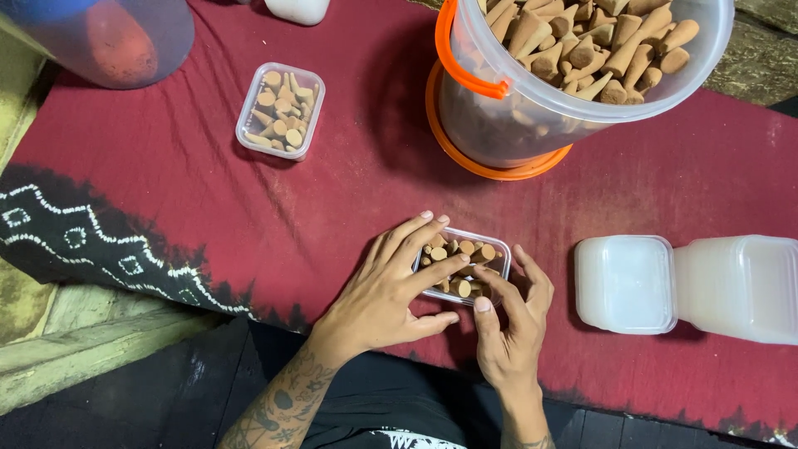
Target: The person transfers incense cones from a large bucket into small plastic containers for packaging.
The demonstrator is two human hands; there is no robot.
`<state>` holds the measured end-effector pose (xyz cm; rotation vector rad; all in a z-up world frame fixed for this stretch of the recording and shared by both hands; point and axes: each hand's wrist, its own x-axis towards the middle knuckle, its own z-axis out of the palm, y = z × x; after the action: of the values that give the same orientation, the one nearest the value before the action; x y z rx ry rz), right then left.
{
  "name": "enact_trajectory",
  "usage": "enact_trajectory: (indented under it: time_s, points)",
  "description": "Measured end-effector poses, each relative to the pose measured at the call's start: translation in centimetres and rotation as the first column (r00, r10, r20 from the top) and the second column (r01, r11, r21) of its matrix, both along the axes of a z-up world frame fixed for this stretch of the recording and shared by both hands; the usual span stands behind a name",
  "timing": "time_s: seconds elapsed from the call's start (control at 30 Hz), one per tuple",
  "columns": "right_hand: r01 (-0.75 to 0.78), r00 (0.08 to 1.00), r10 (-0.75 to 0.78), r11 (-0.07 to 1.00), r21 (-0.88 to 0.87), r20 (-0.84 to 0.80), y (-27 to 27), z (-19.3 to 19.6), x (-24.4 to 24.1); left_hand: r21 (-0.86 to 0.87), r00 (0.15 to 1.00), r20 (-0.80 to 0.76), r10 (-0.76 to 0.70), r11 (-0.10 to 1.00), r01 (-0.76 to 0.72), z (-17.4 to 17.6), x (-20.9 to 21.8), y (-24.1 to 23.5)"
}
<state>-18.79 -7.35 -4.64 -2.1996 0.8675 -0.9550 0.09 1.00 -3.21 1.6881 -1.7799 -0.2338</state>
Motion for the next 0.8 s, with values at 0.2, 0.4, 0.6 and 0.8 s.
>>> enact_trajectory:
  time_s: [0.2, 0.4, 0.6, 0.8]
  points:
    - [0.008, 1.000, -0.008, 1.000, 0.015, -0.014, -0.08, -0.24, -0.08, 0.005, 0.999, 0.041, 0.015, 1.000, -0.015, 0.09, -0.01, -0.06]
    - [0.001, 1.000, -0.001, 1.000, 0.008, -0.030, -0.08, -0.04, -0.13, 0.016, 1.000, 0.005, 0.016, 1.000, -0.016, 0.41, -0.02, -0.07]
    - [-0.002, 1.000, 0.003, 0.999, 0.036, -0.018, -0.10, -0.11, -0.12, -0.014, 0.999, 0.007, 0.033, 0.999, -0.033, 0.22, -0.09, -0.09]
    - [0.039, 0.999, -0.037, 0.996, 0.082, -0.031, -0.05, 0.26, 0.06, -0.004, 0.999, 0.025, 0.038, 0.999, -0.038, 0.28, -0.12, -0.14]
